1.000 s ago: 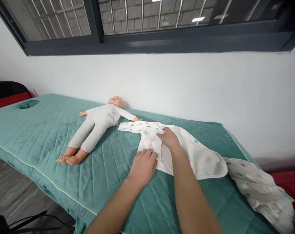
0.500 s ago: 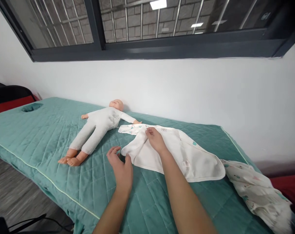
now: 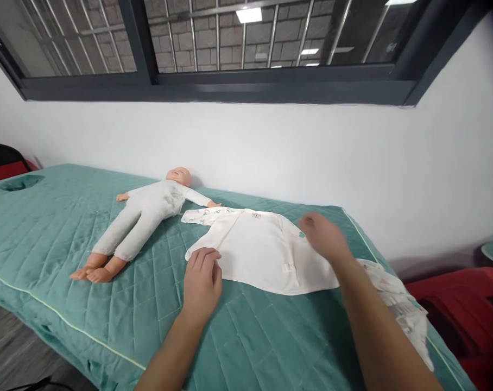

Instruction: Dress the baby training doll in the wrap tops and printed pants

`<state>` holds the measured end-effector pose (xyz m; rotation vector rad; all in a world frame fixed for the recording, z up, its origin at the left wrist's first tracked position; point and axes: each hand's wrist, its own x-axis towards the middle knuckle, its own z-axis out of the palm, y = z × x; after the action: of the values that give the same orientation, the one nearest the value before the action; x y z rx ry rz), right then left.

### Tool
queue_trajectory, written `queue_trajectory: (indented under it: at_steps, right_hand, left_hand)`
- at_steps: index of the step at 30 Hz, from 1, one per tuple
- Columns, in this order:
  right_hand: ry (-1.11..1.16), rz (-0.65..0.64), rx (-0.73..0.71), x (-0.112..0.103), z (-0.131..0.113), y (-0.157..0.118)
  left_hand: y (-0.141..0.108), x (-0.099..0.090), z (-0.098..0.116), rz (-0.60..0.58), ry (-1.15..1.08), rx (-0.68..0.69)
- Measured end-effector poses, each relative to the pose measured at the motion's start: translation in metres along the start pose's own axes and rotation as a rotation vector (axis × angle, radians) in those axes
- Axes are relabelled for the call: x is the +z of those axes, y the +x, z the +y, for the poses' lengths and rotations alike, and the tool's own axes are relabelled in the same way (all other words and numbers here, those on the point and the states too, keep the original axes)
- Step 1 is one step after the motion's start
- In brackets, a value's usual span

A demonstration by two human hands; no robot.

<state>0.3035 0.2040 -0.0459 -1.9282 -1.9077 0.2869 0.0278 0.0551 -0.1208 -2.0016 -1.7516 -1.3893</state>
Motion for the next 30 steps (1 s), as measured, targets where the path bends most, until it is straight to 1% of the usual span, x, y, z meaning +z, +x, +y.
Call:
queue_trajectory:
  at_steps: [1,2,4,6,8,9,10,11,12,14,15,16,17,18,19,20,21,23,25,27,29,30]
  right_hand:
    - [-0.086,-0.085,0.085,-0.009,0.018,0.003]
    - [-0.129,-0.178,0.113,-0.014,0.032,0.004]
    - [-0.179,-0.305,0.075,-0.016,0.048,0.003]
    - [-0.200,-0.339,-0.013,-0.013,0.047,-0.003]
    - [-0.220,-0.302,-0.042,-0.009,0.034,-0.011]
    - [-0.223,-0.267,-0.038,-0.007,0.024,-0.016]
    - [-0.210,-0.234,-0.045,-0.007,0.013,-0.022]
    - [-0.168,-0.215,-0.082,-0.006,0.002,-0.027]
    - [-0.089,-0.231,-0.154,-0.006,-0.008,-0.032]
    - [0.160,-0.384,-0.332,-0.007,-0.022,-0.040]
    - [0.275,-0.457,-0.381,-0.007,-0.025,-0.041]
    - [0.354,-0.483,-0.387,-0.007,-0.024,-0.041]
    - [0.378,-0.447,-0.351,-0.007,-0.019,-0.038]
    - [0.345,-0.362,-0.285,-0.006,-0.011,-0.033]
    - [0.272,-0.256,-0.206,-0.005,-0.001,-0.028]
    - [0.178,-0.176,-0.129,-0.004,0.011,-0.022]
    - [0.081,-0.160,-0.058,-0.002,0.022,-0.017]
    - [-0.047,-0.240,0.028,0.003,0.041,-0.010]
    - [-0.072,-0.351,0.010,0.008,0.049,-0.007]
    - [-0.040,-0.413,-0.069,0.011,0.050,-0.008]
    - [0.009,-0.413,-0.118,0.011,0.049,-0.007]
    - [0.027,-0.388,-0.113,0.009,0.051,-0.006]
  left_hand:
    - [0.000,-0.001,0.003,-0.015,0.013,0.036]
    - [0.000,-0.001,0.005,-0.033,0.021,0.073]
    - [-0.001,-0.002,0.010,-0.083,0.025,0.134]
    - [-0.003,0.000,0.014,-0.152,-0.002,0.159]
    - [-0.002,0.004,0.018,-0.235,-0.085,0.138]
    - [0.000,0.007,0.021,-0.273,-0.149,0.098]
    - [0.004,0.012,0.025,-0.305,-0.226,0.030]
    - [0.009,0.017,0.030,-0.334,-0.314,-0.072]
    - [0.016,0.023,0.036,-0.361,-0.414,-0.205]
    - [0.034,0.037,0.049,-0.428,-0.633,-0.537]
    - [0.044,0.045,0.056,-0.473,-0.764,-0.689]
    - [0.054,0.054,0.062,-0.510,-0.876,-0.807]
    - [0.062,0.063,0.067,-0.524,-0.967,-0.886]
    - [0.069,0.072,0.072,-0.525,-1.016,-0.933]
    - [0.074,0.082,0.075,-0.524,-1.026,-0.946]
    - [0.076,0.091,0.077,-0.515,-0.997,-0.930]
    - [0.077,0.100,0.078,-0.507,-0.933,-0.891]
    - [0.072,0.115,0.078,-0.485,-0.753,-0.757]
    - [0.064,0.123,0.076,-0.455,-0.561,-0.597]
    - [0.056,0.125,0.073,-0.421,-0.398,-0.468]
    - [0.051,0.122,0.070,-0.393,-0.288,-0.384]
    - [0.050,0.120,0.069,-0.385,-0.256,-0.355]
